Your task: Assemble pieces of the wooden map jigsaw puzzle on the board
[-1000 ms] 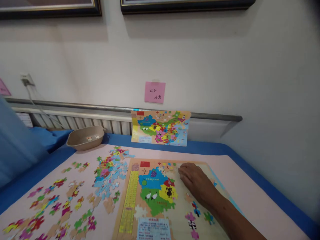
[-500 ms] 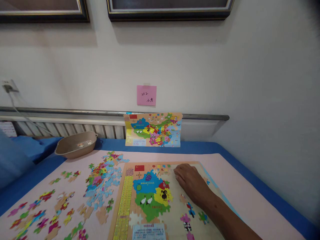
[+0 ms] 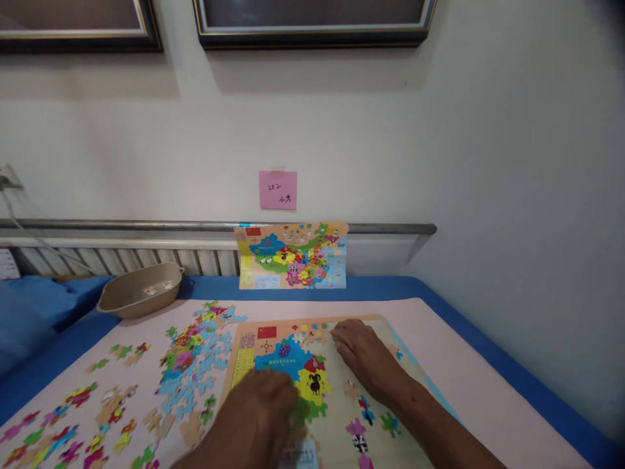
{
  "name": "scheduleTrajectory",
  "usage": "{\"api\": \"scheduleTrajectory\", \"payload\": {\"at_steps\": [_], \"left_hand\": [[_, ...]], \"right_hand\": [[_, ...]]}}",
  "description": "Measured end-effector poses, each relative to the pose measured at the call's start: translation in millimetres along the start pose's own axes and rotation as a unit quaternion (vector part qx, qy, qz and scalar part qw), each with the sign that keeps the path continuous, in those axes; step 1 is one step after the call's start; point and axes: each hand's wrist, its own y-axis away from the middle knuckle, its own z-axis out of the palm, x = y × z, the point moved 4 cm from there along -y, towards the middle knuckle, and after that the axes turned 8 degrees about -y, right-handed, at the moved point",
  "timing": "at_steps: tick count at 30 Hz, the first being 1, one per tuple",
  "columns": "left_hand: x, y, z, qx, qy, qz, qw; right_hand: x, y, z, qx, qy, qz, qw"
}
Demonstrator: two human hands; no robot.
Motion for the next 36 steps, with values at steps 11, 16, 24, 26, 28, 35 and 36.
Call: {"api": "scheduleTrajectory", "payload": {"at_steps": [11, 16, 24, 26, 28, 35, 36], "left_hand": [[-91, -87, 5.6, -0.067, -0.115, -0.048, 0.990], [-109, -98, 20.5, -0.042, -0.127, -0.086, 0.987], [-121, -121, 19.6, -0.032, -0.130, -0.116, 0.984], [-121, -123, 21.3, -0.032, -0.133, -0.120, 0.983], [-122, -124, 24.8, -0.034, -0.134, -0.120, 0.983], [-123, -123, 30.0, -0.044, -0.137, -0.108, 0.984], [-122, -123, 29.1, -0.045, -0.138, -0.107, 0.984]], "right_hand": [[-14, -45, 12, -0.069, 0.031, -0.014, 0.997], [-27, -73, 33, -0.074, 0.076, -0.009, 0.994], [-35, -103, 51, -0.166, 0.155, 0.003, 0.974], [-36, -107, 52, -0.178, 0.166, -0.006, 0.970], [-36, -108, 52, -0.187, 0.171, -0.020, 0.967], [-35, -102, 51, -0.176, 0.180, -0.054, 0.966], [-35, -101, 52, -0.169, 0.179, -0.055, 0.968]]}}
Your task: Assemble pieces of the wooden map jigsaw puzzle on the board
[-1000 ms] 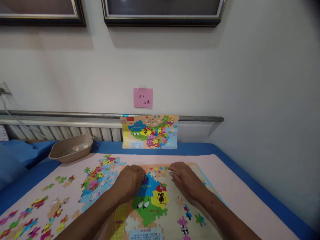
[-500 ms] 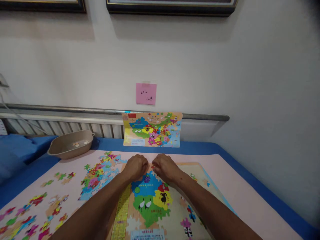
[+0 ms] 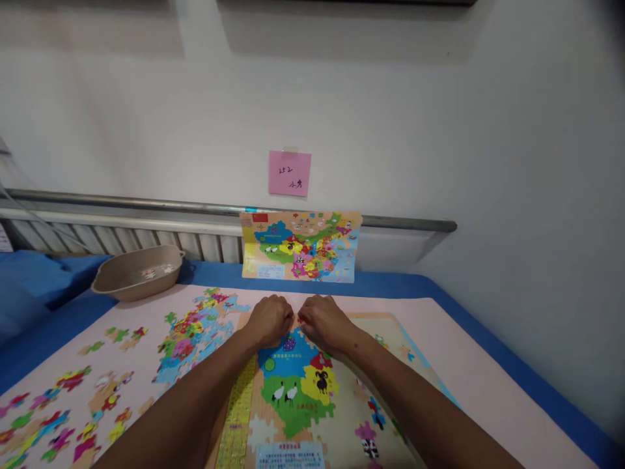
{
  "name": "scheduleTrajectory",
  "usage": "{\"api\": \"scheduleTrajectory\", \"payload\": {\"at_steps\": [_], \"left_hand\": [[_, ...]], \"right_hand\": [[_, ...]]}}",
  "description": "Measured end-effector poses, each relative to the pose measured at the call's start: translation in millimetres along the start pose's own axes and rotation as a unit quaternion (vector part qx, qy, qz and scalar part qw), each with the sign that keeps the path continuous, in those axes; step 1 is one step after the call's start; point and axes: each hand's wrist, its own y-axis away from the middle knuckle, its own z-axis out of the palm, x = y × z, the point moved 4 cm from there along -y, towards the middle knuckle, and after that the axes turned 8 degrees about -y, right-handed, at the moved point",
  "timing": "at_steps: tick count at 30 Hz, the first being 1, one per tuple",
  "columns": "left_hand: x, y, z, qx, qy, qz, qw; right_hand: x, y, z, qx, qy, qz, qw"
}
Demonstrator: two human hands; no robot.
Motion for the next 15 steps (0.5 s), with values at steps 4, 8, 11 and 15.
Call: {"api": "scheduleTrajectory", "payload": {"at_steps": [4, 8, 11, 15], "left_hand": [[3.0, 1.5, -4.3, -0.002, 0.007, 0.006, 1.000], [3.6, 0.9, -3.8, -0.003, 0.031, 0.008, 0.999], [1.6, -0.7, -2.1, -0.001, 0.044, -0.008, 0.999], [-0.1, -1.2, -1.4, 0.002, 0.053, -0.019, 0.998]], "right_hand": [[0.3, 4.5, 5.0, 0.017, -0.009, 0.001, 1.000], [1.2, 6.0, 7.0, 0.030, -0.013, -0.001, 0.999], [0.9, 6.6, 6.4, 0.026, -0.015, 0.005, 1.000], [1.6, 7.7, 8.1, 0.034, -0.021, 0.009, 0.999]]}}
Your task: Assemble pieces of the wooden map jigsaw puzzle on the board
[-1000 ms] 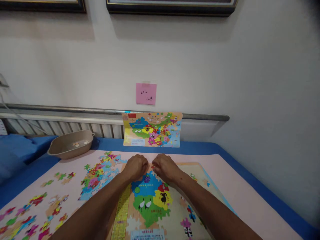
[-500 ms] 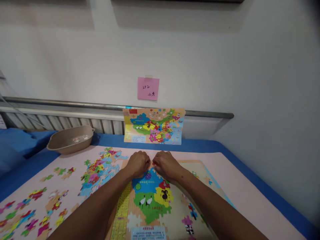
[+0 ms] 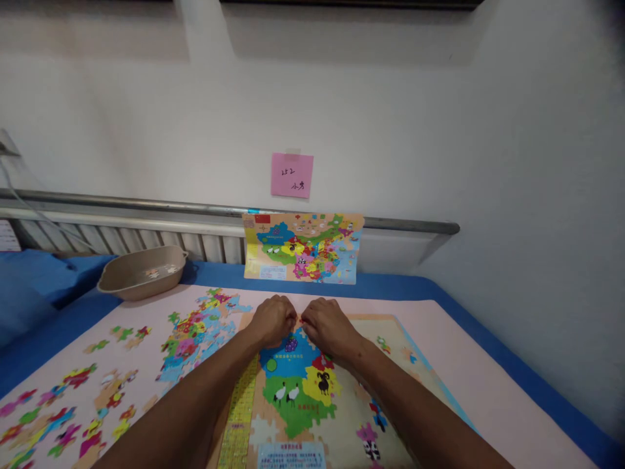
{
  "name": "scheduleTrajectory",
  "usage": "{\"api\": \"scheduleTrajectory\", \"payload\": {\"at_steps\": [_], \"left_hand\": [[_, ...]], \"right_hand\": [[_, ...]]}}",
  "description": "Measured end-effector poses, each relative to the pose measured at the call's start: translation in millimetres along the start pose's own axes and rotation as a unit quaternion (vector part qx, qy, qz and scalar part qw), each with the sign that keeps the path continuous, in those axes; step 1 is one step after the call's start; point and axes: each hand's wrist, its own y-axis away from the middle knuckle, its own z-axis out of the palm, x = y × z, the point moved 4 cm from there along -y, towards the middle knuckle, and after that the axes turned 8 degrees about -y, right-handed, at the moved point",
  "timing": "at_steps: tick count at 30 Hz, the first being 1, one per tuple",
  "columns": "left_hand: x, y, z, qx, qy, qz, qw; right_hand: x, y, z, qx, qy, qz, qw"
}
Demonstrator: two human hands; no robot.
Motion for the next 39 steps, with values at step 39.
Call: {"api": "scheduleTrajectory", "payload": {"at_steps": [39], "left_hand": [[16, -1, 5.9, -0.020, 0.009, -0.013, 1.000]], "right_hand": [[7, 7, 6, 0.051, -0.079, -0.008, 0.996]]}}
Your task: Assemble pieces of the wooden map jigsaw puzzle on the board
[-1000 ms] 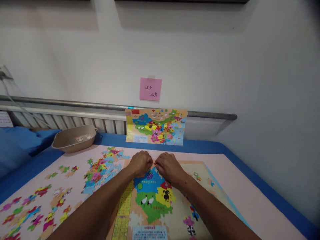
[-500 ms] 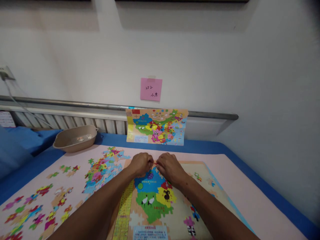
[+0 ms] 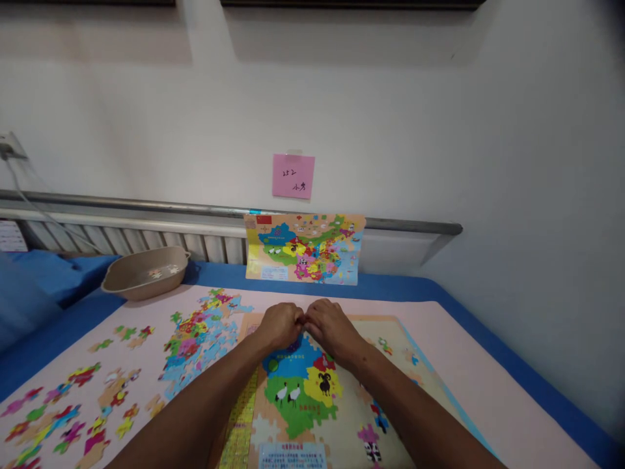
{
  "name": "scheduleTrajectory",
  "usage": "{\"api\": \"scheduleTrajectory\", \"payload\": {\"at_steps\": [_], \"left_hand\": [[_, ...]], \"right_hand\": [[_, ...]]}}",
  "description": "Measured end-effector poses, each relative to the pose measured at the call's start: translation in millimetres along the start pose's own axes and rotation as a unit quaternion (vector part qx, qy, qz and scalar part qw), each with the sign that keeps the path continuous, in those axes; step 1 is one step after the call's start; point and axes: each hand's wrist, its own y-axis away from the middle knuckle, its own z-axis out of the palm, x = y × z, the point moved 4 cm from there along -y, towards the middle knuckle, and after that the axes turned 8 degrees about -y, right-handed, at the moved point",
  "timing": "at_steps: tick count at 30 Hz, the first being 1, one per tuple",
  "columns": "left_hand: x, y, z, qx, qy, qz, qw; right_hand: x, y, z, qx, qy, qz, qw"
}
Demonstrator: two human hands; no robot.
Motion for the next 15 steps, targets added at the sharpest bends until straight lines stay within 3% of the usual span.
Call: {"api": "scheduleTrajectory", "payload": {"at_steps": [8, 15], "left_hand": [[4, -1, 1.0, 0.002, -0.024, 0.018, 1.000], [9, 1, -0.3, 0.004, -0.033, 0.021, 0.999]], "right_hand": [[4, 2, 1, 0.014, -0.034, -0.016, 0.999], [18, 17, -17, 0.124, -0.125, 0.044, 0.983]]}}
